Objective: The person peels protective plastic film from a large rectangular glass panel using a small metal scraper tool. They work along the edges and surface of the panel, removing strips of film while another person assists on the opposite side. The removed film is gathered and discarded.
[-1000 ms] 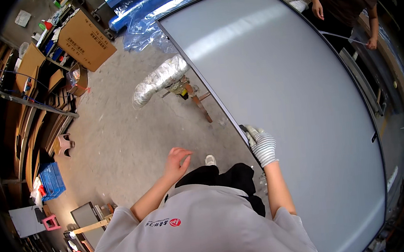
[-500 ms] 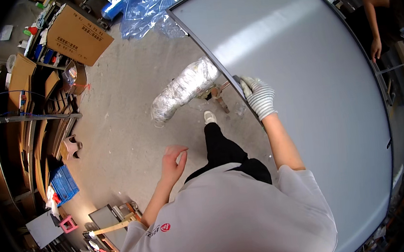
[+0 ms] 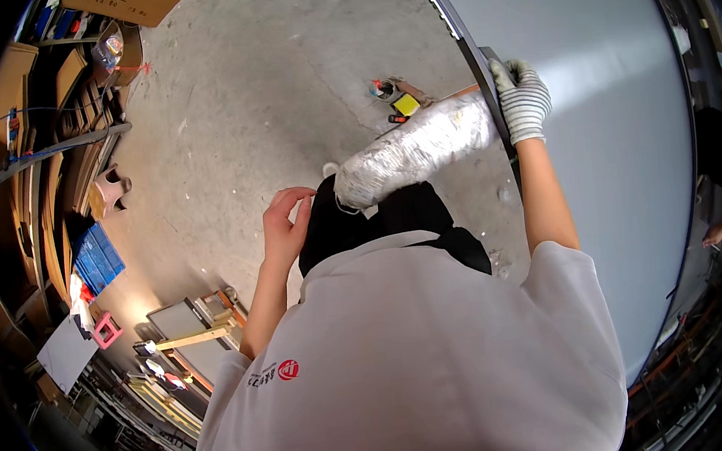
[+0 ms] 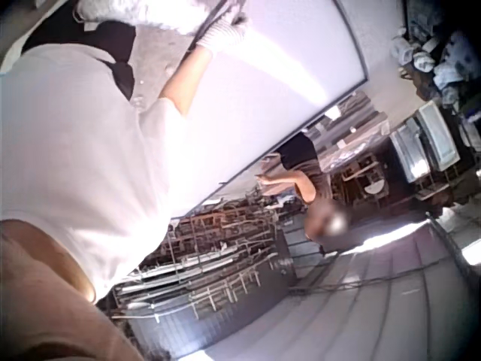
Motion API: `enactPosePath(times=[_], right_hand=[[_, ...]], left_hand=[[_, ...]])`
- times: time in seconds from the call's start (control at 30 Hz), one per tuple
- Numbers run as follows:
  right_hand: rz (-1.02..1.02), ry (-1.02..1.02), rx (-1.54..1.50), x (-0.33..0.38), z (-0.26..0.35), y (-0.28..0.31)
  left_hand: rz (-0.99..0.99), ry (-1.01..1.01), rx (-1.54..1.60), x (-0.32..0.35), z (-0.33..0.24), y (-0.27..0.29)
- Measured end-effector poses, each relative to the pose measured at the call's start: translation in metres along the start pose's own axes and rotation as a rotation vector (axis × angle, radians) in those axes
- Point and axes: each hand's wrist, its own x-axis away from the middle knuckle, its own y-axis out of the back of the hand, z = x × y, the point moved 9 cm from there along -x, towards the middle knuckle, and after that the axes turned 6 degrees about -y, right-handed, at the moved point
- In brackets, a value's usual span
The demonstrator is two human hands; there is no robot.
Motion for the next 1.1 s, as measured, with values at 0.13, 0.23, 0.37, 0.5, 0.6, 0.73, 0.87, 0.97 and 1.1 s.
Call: enactPosePath(times=[0.13,0.23,0.37,0.5,0.6,0.73,0.87,0.97,1.1], right_hand=[[-0.114,-0.066,0.072,0.005,0.009,-0.006],[-0.237,-0.166,0.016,0.023,0.019,-0.006],[-0.362,-0.379,-0.017,0.028,0.002,0.002],[-0.449,-0.445,0.103,0.033,0.006,0.008],[-0.458,-0.49,0.126,0.031,0.009,0.007],[-0.452,-0.539,0.234,0.03,0.004,0.007],[-0.431,-0.602,0.271,0.036,0.008,0.009],[-0.41,-0.597,0.285,0.034,0.006,0.008],[-0.317,-0.661,0.304,0.031,0.023,0.011]], left_hand=[[0.139,-0.005,0.08,-0.023,0.038,0.009],[0.222,-0.085,0.13,-0.049,0.065,0.024],[0.262,-0.138,0.125,-0.097,0.112,0.057],[0.173,0.058,0.229,-0.128,0.162,0.108],[0.168,0.171,0.296,-0.133,0.194,0.126],[0.212,0.168,0.282,-0.136,0.212,0.133],[0.297,0.162,0.287,-0.148,0.208,0.117],[0.431,0.122,0.269,-0.168,0.186,0.093],[0.567,-0.108,0.127,-0.214,0.127,0.066]])
